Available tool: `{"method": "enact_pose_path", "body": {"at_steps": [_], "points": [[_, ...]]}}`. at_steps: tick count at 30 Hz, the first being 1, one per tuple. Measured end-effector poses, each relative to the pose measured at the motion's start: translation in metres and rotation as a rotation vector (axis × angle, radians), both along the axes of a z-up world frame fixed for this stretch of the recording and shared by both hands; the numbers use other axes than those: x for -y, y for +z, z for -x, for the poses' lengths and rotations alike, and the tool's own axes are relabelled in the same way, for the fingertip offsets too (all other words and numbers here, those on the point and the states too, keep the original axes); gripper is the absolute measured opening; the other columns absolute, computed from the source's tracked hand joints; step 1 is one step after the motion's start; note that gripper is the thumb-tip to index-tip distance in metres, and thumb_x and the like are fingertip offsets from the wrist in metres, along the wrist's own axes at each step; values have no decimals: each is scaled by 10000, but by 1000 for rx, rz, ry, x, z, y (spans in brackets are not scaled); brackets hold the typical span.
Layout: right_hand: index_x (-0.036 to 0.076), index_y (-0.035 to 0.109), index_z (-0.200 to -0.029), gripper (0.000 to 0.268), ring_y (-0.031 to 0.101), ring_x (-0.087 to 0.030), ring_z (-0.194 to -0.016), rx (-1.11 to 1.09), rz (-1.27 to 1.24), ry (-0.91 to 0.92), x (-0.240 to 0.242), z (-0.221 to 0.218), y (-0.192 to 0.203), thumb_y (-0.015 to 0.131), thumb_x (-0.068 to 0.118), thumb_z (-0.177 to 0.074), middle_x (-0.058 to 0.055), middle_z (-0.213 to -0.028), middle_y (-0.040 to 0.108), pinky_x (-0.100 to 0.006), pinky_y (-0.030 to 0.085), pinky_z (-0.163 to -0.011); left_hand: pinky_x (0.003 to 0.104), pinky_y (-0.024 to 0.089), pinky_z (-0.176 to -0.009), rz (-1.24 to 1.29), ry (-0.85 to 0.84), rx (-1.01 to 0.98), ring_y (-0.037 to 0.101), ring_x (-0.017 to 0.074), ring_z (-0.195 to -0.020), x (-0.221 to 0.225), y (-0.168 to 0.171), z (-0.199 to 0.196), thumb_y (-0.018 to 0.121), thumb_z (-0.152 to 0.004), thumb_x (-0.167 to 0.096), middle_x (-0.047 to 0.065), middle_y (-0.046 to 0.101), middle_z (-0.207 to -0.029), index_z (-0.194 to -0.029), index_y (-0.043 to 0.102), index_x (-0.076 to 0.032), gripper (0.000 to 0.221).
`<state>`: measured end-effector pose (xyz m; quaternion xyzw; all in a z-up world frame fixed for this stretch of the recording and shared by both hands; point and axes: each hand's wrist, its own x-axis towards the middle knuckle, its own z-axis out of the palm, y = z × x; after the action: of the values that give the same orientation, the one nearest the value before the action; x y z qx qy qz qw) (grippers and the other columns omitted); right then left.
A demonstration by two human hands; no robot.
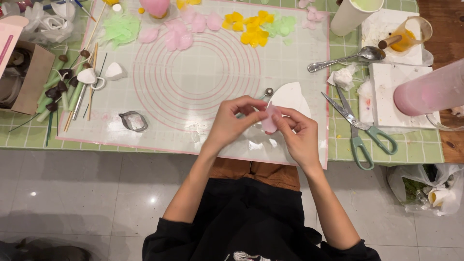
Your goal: The person is shaping wax petals and pouring/spreading liquid wax to create decorative candles.
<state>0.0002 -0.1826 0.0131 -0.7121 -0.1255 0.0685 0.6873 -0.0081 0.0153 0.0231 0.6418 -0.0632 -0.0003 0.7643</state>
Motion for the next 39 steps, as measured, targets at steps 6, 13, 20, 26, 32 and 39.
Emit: {"method": "enact_pose_path", "body": {"at_steps": [6,13,20,26,32,39], "points": [[-11,724,-1215,232,765,-127,-914,278,298,-153,-15,8,2,691,90,-1009,-121,-973,802,-265,591,-810,273,527,-668,-417,291,146,655,114,-715,14,-4,15,798,-873,-147,38,737,-839,-906,762,-34,123],[20,667,-1316,366,764,-146,-890,213,338,-84,-16,3,12,693,100,-960,-115,-971,792,-276,590,-822,263,528,-622,-441,422,127,647,77,-663,-37,-17,-8,753,-879,-116,25,734,-756,-890,756,-33,84],[-18,702,-1257,252,739,-158,-977,283,363,-178,38,-7,-12,647,73,-1028,-128,-1028,775,-271,557,-873,276,542,-626,-647,892,48,719,117,-661,-201,-45,-78,747,-858,-101,63,760,-738,-898,791,-42,84],[-49,696,-1218,206,723,-161,-976,259,242,-264,43,-10,-30,628,59,-1057,-125,-1055,751,-272,557,-874,365,557,-693,-867,925,-31,729,252,-724,-254,-66,-114,803,-772,-130,112,748,-768,-912,799,-68,153],[-63,694,-1209,193,721,-173,-996,292,189,-306,39,-7,-33,616,38,-1064,-134,-1104,737,-283,561,-900,403,560,-760,-914,992,-26,731,290,-807,-255,-62,-127,768,-793,-129,107,750,-823,-943,813,-110,157],[-65,700,-1199,192,722,-181,-991,287,224,-325,36,-4,-29,614,47,-1070,-141,-1090,741,-281,560,-906,453,506,-771,-1207,854,173,613,393,-985,-222,-58,-150,878,-582,-122,188,661,-930,-867,775,-42,314]]}}
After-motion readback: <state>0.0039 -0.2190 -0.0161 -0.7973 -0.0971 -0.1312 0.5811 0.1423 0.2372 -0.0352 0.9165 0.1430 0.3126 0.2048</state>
